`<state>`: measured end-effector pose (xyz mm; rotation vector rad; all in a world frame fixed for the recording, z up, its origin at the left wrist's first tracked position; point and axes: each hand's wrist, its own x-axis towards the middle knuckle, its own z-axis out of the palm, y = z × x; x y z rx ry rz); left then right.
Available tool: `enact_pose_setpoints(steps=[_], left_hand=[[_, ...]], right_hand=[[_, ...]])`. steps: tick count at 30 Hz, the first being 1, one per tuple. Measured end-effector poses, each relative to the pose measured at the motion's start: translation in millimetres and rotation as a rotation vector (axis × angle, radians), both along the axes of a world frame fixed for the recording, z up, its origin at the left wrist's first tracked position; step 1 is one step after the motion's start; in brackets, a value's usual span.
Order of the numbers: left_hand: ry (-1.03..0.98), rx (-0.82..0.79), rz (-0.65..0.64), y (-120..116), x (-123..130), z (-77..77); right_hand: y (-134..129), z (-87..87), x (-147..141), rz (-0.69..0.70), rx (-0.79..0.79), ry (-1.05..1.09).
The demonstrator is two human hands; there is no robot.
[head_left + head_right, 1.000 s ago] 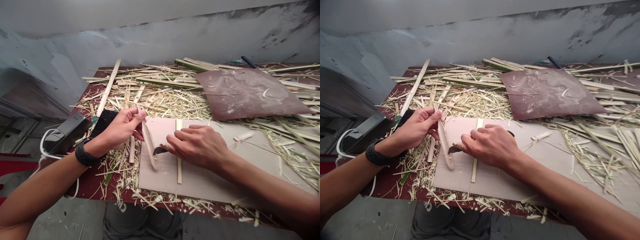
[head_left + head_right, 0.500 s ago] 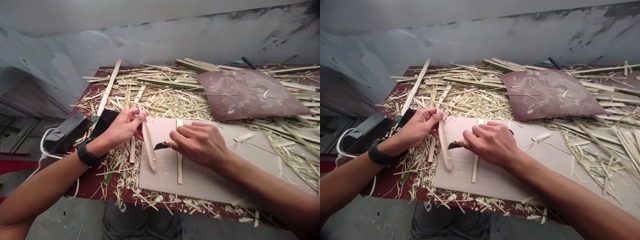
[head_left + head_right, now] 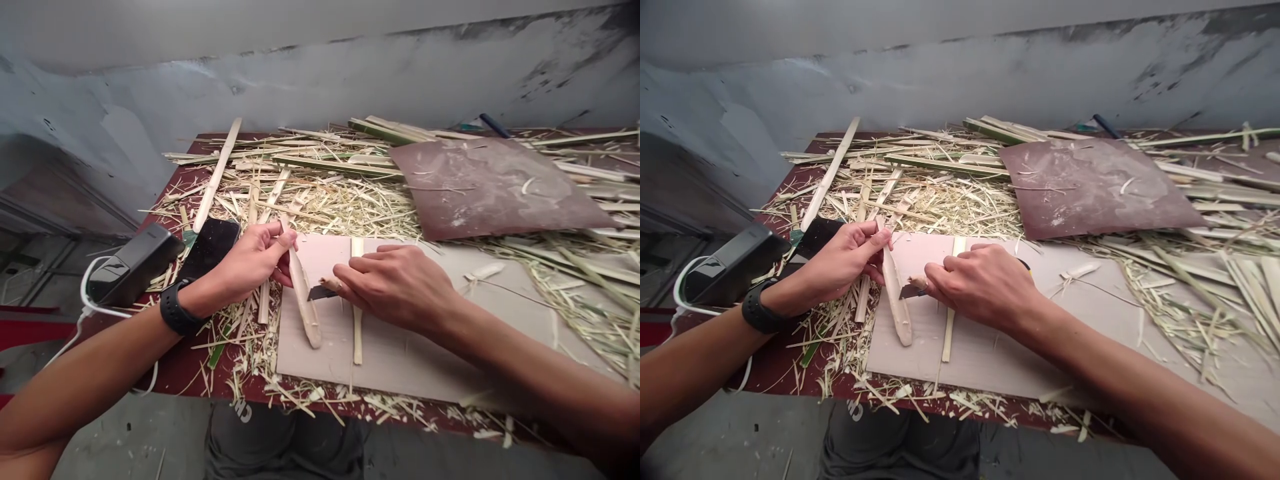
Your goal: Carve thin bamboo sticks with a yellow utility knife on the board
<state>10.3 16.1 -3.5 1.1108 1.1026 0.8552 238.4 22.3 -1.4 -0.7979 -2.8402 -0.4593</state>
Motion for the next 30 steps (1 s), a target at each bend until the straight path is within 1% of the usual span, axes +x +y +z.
enact_pose_setpoints(steps=[2, 4, 6, 8, 9, 10, 13, 15, 18, 20, 22, 24, 27, 30], left_hand=[[0.007, 0.000, 0.004, 1.8, -1.7, -0.6], [0.013, 0.017, 0.032, 7.1, -7.9, 0.9], [0.007, 0.072, 0.124, 14.4, -16.7, 4.4], [-0.005, 0.150, 0.262, 20.0, -23.8, 8.0], [-0.001, 0.172, 0.271, 21.3, -25.5, 9.0], [0.004, 0.169, 0.240, 21.5, -25.6, 9.2], [0.020, 0.113, 0.129, 17.6, -20.4, 6.2], [0.009, 0.101, 0.127, 15.1, -17.2, 3.6], [-0.019, 0.109, 0.166, 14.2, -17.1, 2.4], [-0.024, 0.091, 0.185, 14.4, -18.2, 2.9], [-0.033, 0.071, 0.199, 14.3, -18.9, 3.2], [-0.055, 0.079, 0.206, 14.4, -19.5, 2.3], [-0.094, 0.162, 0.244, 16.1, -20.8, -0.5], [-0.130, 0.304, 0.352, 17.4, -21.0, -2.1]], right_hand=[[1.1, -0.5, 1.0, -0.011, -0.029, -0.029], [0.8, -1.9, 1.6, 0.026, -0.055, -0.057], [-0.2, -3.5, 2.1, 0.108, -0.061, -0.068], [-0.1, -4.1, 3.4, 0.185, -0.034, -0.042], [0.8, -3.7, 4.5, 0.200, -0.008, -0.011], [2.4, -3.0, 6.1, 0.200, 0.018, 0.028], [9.7, -0.3, 12.9, 0.153, 0.060, 0.184], [15.2, 0.4, 18.1, 0.080, 0.051, 0.316], [22.0, -0.4, 24.1, -0.017, -0.006, 0.462], [24.6, -1.0, 25.7, -0.024, -0.065, 0.481], [25.7, -1.3, 25.7, 0.007, -0.117, 0.470], [25.9, -2.0, 25.3, 0.036, -0.123, 0.476], [27.4, -5.7, 26.5, 0.025, -0.084, 0.494], [32.5, -11.5, 30.7, -0.053, -0.101, 0.478]])
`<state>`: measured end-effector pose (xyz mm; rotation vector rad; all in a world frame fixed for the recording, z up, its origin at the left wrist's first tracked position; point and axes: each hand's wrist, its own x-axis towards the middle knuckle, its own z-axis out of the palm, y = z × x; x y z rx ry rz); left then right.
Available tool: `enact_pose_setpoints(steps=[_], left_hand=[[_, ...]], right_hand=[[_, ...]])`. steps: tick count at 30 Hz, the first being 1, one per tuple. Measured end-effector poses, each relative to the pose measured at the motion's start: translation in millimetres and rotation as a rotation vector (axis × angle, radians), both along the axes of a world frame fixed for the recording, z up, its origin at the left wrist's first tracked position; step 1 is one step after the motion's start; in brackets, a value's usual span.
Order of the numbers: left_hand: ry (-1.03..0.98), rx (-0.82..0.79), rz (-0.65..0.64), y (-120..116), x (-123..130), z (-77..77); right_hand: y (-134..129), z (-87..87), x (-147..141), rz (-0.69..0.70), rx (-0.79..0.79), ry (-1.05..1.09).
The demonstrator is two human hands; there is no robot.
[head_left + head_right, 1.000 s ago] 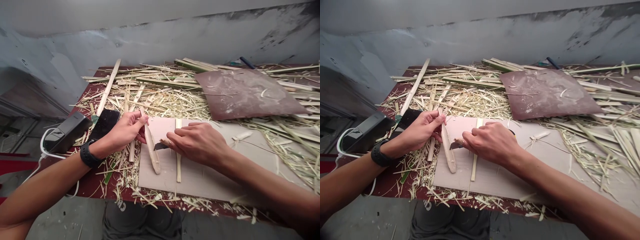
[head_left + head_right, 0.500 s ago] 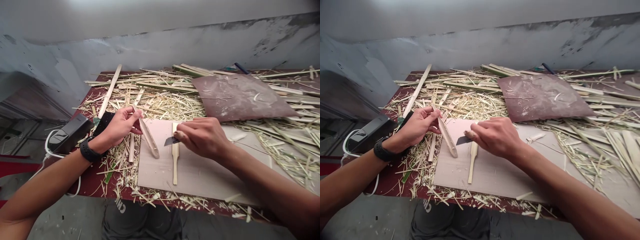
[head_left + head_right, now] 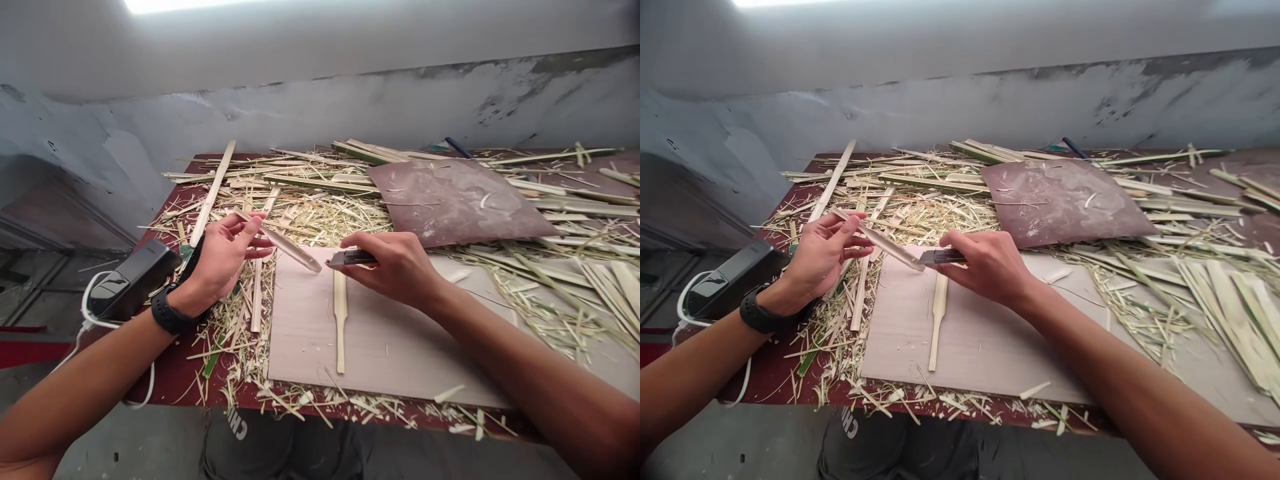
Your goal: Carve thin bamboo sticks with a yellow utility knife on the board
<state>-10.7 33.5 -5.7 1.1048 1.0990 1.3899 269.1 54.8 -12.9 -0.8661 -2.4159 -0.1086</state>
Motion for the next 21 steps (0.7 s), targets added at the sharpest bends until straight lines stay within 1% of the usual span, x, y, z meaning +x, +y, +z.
enact_pose_setpoints(steps=[2, 4, 6, 7, 10, 12, 13, 15, 18, 19, 21], left_hand=[[0.035, 0.109, 0.070, -1.6, 0.8, 0.2], [0.136, 0.221, 0.071, -5.5, 1.7, 0.8], [0.290, 0.374, 0.012, -10.6, 1.7, 1.4], [0.391, 0.482, -0.018, -13.2, 1.3, 1.7], [0.743, 0.891, -0.113, -19.6, -0.1, 3.9], [0.933, 1.117, -0.221, -23.4, 0.3, 6.2], [1.008, 1.187, -0.295, -25.2, 1.1, 7.4], [1.134, 1.237, -0.452, -28.8, 3.5, 9.1], [1.237, 1.187, -0.679, -32.2, 6.6, 8.9], [1.248, 1.166, -0.729, -32.7, 7.0, 8.1], [1.252, 1.132, -0.779, -32.7, 6.8, 6.2]], right_hand=[[4.4, -3.3, 3.2, -0.037, -0.053, -0.031], [8.1, -5.3, 5.7, -0.050, -0.096, -0.070], [10.3, -6.1, 7.1, -0.055, -0.131, -0.101], [10.8, -6.3, 7.4, -0.055, -0.147, -0.111], [11.5, -6.8, 7.9, -0.047, -0.196, -0.108], [11.9, -7.1, 8.2, -0.039, -0.221, -0.091], [12.3, -7.1, 8.5, -0.035, -0.231, -0.085], [12.9, -6.7, 9.1, -0.031, -0.250, -0.080], [13.1, -3.8, 10.1, -0.025, -0.269, -0.074], [12.9, -2.4, 10.5, -0.020, -0.270, -0.068], [12.4, 0.8, 11.5, 0.009, -0.277, -0.061]])
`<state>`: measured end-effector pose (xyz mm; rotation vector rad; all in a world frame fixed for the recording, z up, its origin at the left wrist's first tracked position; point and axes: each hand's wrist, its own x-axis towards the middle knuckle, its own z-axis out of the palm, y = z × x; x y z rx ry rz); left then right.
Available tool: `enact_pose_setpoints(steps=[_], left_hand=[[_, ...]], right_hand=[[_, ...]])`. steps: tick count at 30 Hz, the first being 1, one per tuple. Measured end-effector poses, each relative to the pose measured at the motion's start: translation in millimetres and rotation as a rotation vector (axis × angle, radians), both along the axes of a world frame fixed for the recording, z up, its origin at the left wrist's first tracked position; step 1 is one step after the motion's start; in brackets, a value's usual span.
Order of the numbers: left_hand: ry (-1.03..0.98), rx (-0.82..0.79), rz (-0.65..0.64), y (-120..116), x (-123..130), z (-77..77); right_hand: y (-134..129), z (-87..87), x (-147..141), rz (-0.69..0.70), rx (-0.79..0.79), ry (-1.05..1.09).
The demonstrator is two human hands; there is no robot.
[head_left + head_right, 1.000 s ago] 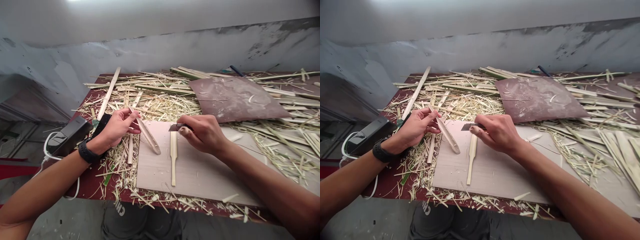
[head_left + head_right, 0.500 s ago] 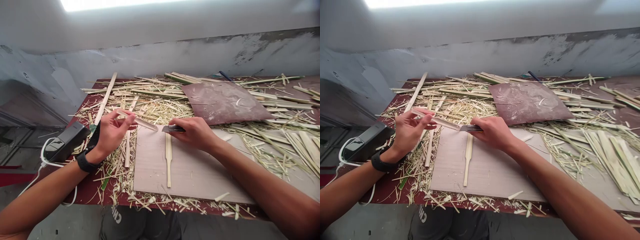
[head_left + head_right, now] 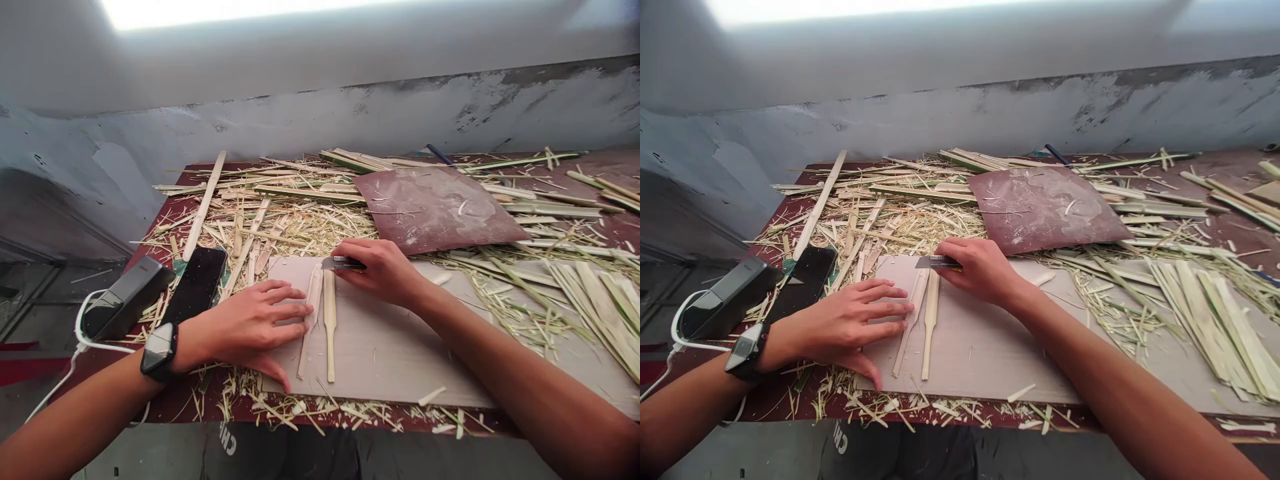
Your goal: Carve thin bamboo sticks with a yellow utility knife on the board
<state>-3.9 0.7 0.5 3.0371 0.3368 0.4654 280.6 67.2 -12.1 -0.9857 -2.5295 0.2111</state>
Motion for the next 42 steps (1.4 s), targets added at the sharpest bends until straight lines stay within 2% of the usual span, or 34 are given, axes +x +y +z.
enact_pose_setpoints(steps=[5, 13, 18, 24, 29, 42], left_hand=[[0.079, -0.065, 0.040, 1.7, -1.9, -4.7], [0.104, -0.128, 0.121, 3.9, -2.3, -6.8], [0.114, -0.149, 0.142, 1.0, -0.4, -10.6], [0.102, -0.178, 0.125, 0.5, -0.4, -10.5], [0.102, -0.178, 0.100, 1.4, 0.0, -7.8], [0.075, -0.196, 0.092, -1.6, 1.9, -6.8]], right_hand=[[0.7, 5.0, 5.1, 0.123, -0.063, -0.075], [-0.8, 8.8, 11.4, 0.168, -0.076, -0.205], [-4.3, 9.0, 7.2, 0.134, -0.047, -0.269], [-6.7, 9.3, 5.7, 0.158, -0.007, -0.228], [-8.2, 10.9, 4.4, 0.221, -0.047, -0.198], [-7.8, 6.7, 4.9, 0.211, -0.056, -0.203]])
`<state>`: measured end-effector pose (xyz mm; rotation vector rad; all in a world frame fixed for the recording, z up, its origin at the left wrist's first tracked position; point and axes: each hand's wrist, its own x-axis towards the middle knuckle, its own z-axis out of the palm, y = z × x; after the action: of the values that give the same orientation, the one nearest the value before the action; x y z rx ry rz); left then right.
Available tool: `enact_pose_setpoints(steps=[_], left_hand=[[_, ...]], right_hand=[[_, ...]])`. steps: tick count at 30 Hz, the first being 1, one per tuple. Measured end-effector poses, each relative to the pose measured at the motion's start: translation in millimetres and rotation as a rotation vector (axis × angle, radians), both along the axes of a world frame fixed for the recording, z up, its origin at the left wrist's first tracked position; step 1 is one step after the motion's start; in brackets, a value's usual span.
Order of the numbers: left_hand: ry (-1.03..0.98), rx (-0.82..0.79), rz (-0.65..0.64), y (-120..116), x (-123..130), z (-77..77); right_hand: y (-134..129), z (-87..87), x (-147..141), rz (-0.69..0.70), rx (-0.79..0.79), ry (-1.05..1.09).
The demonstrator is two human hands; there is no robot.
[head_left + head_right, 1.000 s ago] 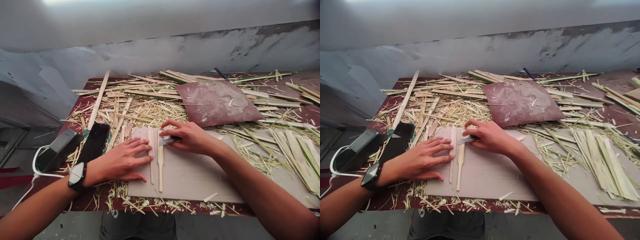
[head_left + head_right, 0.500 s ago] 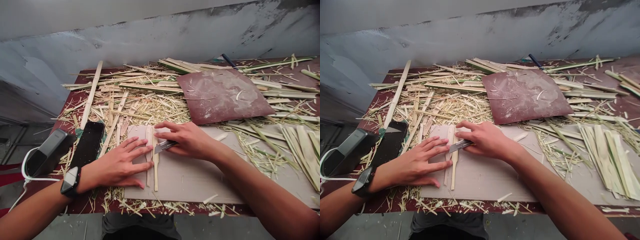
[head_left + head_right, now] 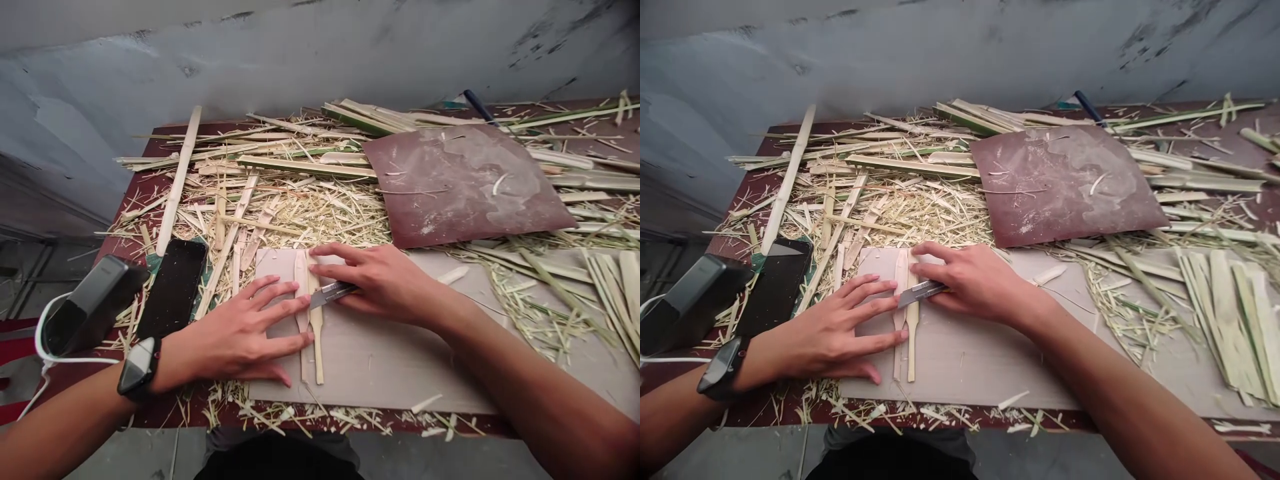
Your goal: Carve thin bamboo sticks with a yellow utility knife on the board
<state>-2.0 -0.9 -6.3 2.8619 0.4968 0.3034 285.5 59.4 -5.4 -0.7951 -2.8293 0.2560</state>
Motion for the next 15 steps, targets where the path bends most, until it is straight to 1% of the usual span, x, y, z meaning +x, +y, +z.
enact_pose_setpoints(steps=[15], left_hand=[[-0.030, -0.033, -0.025, 3.9, -0.7, 1.3]], right_hand=[[0.8, -0.4, 1.0, 0.005, -0.044, 0.028]])
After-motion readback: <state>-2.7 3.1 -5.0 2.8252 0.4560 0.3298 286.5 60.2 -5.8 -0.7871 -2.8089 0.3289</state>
